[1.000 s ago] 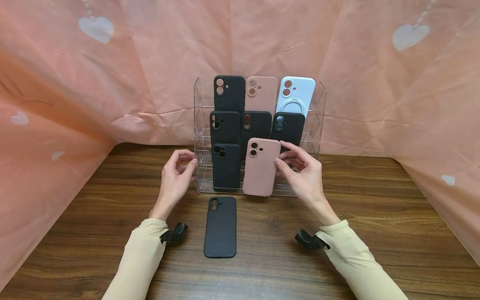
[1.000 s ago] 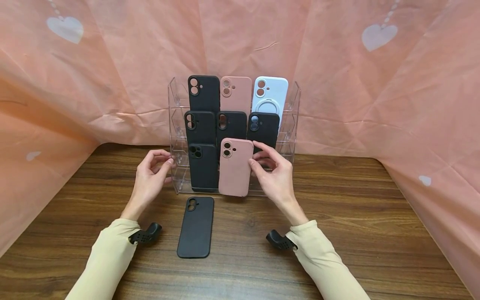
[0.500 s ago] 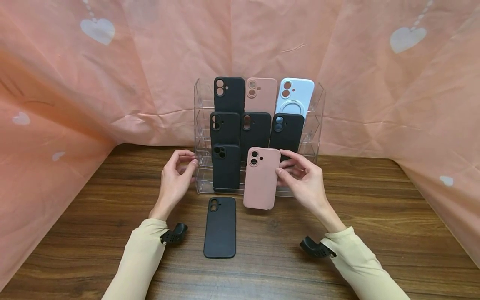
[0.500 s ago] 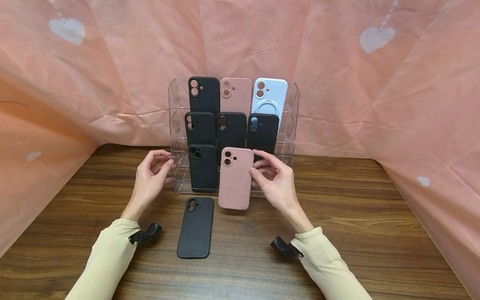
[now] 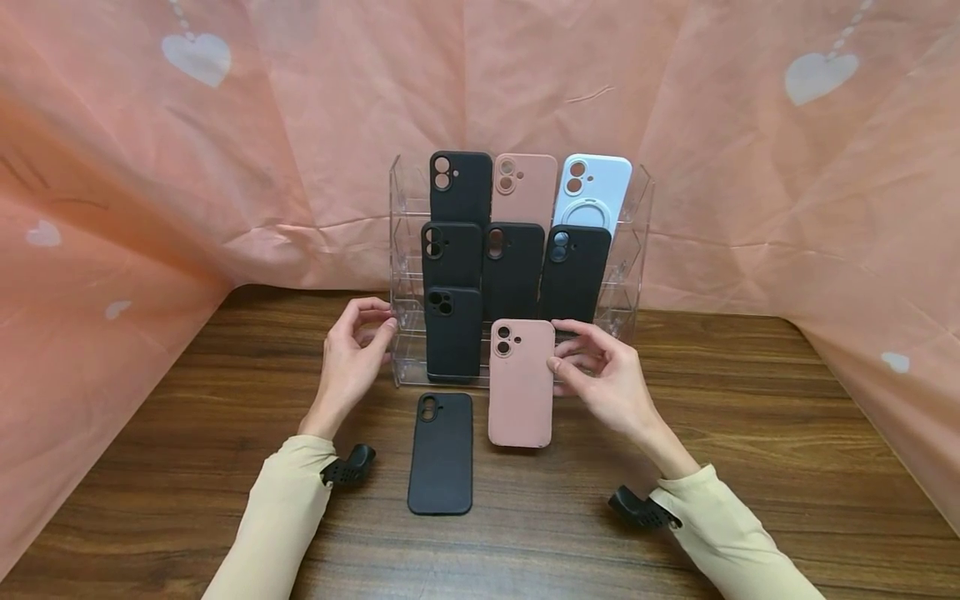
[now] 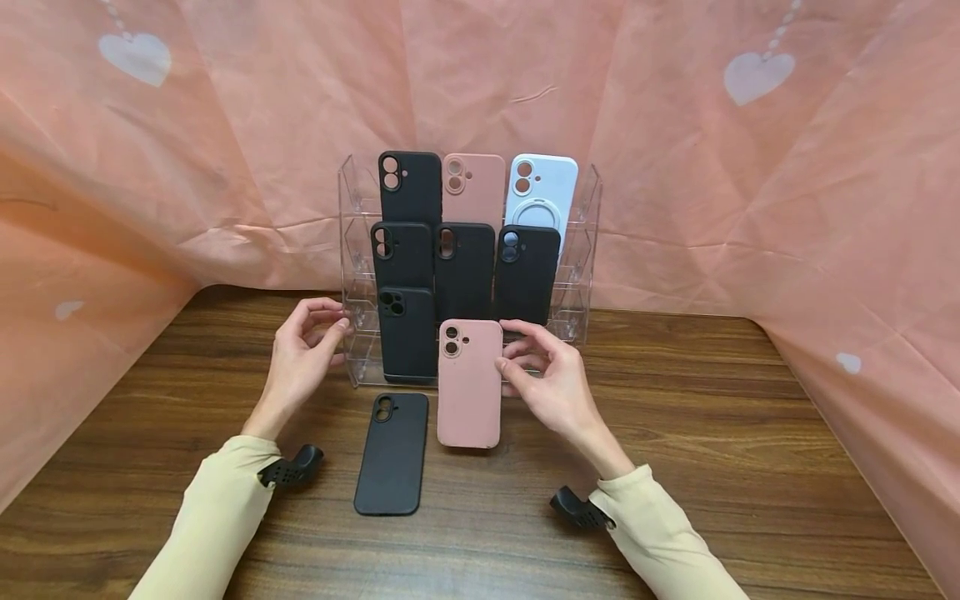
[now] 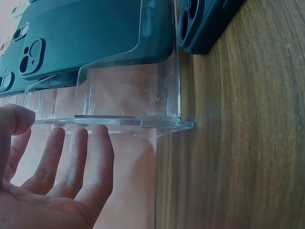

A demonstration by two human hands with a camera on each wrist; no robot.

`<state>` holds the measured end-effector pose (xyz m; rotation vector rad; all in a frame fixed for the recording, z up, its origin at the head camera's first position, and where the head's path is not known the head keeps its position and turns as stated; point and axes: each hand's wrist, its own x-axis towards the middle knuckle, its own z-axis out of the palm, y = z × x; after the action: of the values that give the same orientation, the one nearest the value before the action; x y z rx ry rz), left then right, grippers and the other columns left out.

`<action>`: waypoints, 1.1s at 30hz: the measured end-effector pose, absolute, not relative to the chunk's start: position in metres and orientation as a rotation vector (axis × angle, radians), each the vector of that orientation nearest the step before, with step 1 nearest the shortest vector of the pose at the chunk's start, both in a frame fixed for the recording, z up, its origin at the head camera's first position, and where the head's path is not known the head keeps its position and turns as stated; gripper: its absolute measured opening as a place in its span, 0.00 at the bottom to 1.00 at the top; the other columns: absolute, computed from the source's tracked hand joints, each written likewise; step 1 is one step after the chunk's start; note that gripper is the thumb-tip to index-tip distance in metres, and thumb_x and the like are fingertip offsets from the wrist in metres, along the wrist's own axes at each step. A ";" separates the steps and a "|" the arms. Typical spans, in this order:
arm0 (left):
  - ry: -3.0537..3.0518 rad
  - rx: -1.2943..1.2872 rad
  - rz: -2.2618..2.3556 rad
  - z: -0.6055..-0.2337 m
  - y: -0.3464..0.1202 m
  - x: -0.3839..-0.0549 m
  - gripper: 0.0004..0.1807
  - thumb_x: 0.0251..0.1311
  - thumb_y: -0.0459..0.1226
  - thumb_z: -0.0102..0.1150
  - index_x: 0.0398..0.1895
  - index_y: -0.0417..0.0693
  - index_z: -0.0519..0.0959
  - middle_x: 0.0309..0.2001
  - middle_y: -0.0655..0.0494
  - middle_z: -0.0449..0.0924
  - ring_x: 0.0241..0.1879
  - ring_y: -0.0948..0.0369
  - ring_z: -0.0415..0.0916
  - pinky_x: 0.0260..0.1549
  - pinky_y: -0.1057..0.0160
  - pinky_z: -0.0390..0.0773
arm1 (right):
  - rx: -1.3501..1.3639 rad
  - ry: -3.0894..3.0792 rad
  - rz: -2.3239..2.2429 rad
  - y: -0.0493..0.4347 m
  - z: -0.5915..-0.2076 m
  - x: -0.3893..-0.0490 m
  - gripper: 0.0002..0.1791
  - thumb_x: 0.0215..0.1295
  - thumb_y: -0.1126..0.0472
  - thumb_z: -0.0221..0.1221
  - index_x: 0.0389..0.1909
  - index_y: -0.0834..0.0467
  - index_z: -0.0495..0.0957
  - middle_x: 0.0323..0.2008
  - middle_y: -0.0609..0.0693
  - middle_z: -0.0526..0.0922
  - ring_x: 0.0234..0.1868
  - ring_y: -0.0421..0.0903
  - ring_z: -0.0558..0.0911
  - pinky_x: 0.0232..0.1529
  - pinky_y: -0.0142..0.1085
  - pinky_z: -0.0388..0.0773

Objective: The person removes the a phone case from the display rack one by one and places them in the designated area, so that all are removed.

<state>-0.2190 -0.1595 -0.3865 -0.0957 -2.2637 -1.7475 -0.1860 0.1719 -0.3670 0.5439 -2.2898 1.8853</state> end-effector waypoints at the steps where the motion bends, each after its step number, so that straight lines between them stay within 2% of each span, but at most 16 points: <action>1: -2.264 -0.096 -1.749 -0.386 -0.159 -0.219 0.16 0.71 0.39 0.60 0.58 0.46 0.74 0.55 0.47 0.80 0.49 0.47 0.85 0.39 0.53 0.90 | 0.549 -2.298 1.887 0.172 -0.368 -0.185 0.28 0.63 0.77 0.64 0.65 0.62 0.75 0.38 0.48 0.83 0.35 0.35 0.87 0.33 0.47 0.90; 10: -2.267 -0.099 -1.756 -0.385 -0.160 -0.220 0.16 0.71 0.39 0.60 0.58 0.46 0.74 0.55 0.46 0.81 0.49 0.47 0.85 0.38 0.53 0.90 | 0.585 -2.384 1.912 0.169 -0.374 -0.181 0.29 0.63 0.76 0.64 0.65 0.59 0.74 0.39 0.58 0.81 0.35 0.37 0.87 0.32 0.49 0.90; 22: -2.274 -0.100 -1.757 -0.385 -0.160 -0.220 0.16 0.71 0.39 0.60 0.58 0.46 0.74 0.55 0.46 0.81 0.48 0.48 0.85 0.36 0.56 0.90 | 0.596 -2.425 1.964 0.169 -0.382 -0.176 0.29 0.64 0.77 0.62 0.66 0.61 0.73 0.41 0.57 0.78 0.36 0.36 0.86 0.33 0.53 0.89; 28: -2.275 -0.096 -1.758 -0.384 -0.160 -0.220 0.16 0.71 0.39 0.60 0.58 0.46 0.74 0.55 0.46 0.81 0.48 0.50 0.86 0.34 0.61 0.89 | 0.591 -2.476 1.981 0.168 -0.386 -0.173 0.28 0.65 0.77 0.61 0.65 0.60 0.74 0.43 0.62 0.77 0.36 0.37 0.87 0.32 0.47 0.90; 33: -2.275 -0.096 -1.762 -0.384 -0.160 -0.220 0.16 0.71 0.39 0.60 0.58 0.46 0.74 0.55 0.46 0.80 0.48 0.50 0.85 0.34 0.61 0.90 | 0.590 -2.503 2.008 0.167 -0.392 -0.171 0.24 0.66 0.76 0.60 0.62 0.62 0.76 0.42 0.64 0.76 0.33 0.37 0.86 0.32 0.46 0.90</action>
<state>-0.2202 -0.1601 -0.3845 -0.0961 -2.2748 -1.7625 -0.1714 0.1670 -0.3918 0.5897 -2.5032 2.0079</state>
